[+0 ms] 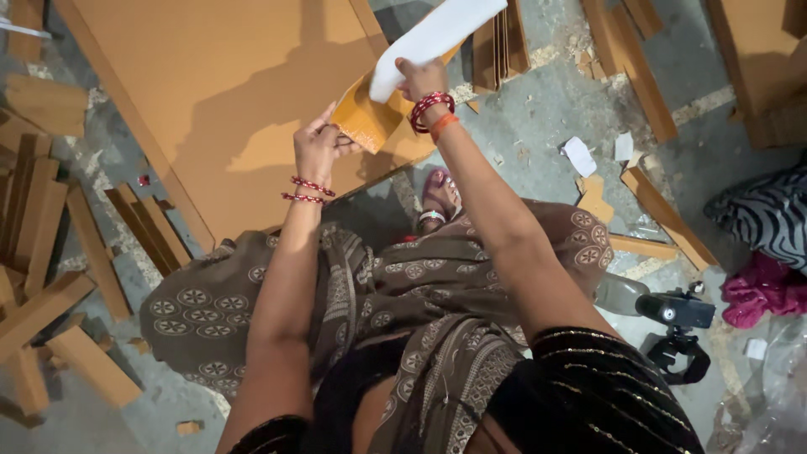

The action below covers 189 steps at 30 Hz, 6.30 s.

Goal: The person sits on the floor and applies a white adhesive to the edges of a large orange cardboard sheet using a white roller. They repeatedly dip the roller into a bucket of adhesive and spread it along the cardboard's edges, then fold and press the flaps to adhere them.

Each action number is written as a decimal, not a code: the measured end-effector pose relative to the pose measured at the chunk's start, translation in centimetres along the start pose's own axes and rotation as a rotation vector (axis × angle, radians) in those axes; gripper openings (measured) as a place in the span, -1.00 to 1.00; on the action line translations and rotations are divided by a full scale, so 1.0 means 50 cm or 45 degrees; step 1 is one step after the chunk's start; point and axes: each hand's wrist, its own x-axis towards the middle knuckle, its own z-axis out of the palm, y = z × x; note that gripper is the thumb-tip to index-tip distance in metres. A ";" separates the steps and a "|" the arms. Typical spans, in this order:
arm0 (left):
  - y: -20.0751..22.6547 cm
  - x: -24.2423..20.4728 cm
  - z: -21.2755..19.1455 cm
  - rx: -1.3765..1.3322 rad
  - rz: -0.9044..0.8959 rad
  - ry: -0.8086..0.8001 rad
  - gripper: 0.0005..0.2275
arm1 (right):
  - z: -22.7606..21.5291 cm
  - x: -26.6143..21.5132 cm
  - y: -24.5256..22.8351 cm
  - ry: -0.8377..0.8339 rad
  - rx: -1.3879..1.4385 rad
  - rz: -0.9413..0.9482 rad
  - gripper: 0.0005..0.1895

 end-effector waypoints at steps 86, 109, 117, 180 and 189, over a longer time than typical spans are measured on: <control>-0.299 0.147 -0.033 0.335 0.078 0.327 -0.74 | -0.310 0.205 0.192 0.361 1.091 0.453 -0.65; 0.014 0.047 -0.308 0.771 0.275 0.521 -0.81 | -0.171 0.231 0.214 0.060 -0.011 -0.239 -0.52; 0.000 0.061 -0.321 0.862 0.274 0.584 -0.84 | -0.118 0.173 0.225 0.028 -0.467 -0.429 -0.46; 0.018 0.100 -0.562 1.020 0.240 0.797 -0.92 | -0.133 0.235 0.115 0.267 -0.827 -0.341 -0.46; -0.019 0.098 -0.565 1.098 0.126 0.768 -0.85 | -0.131 0.257 0.087 0.400 -1.246 -0.352 -0.45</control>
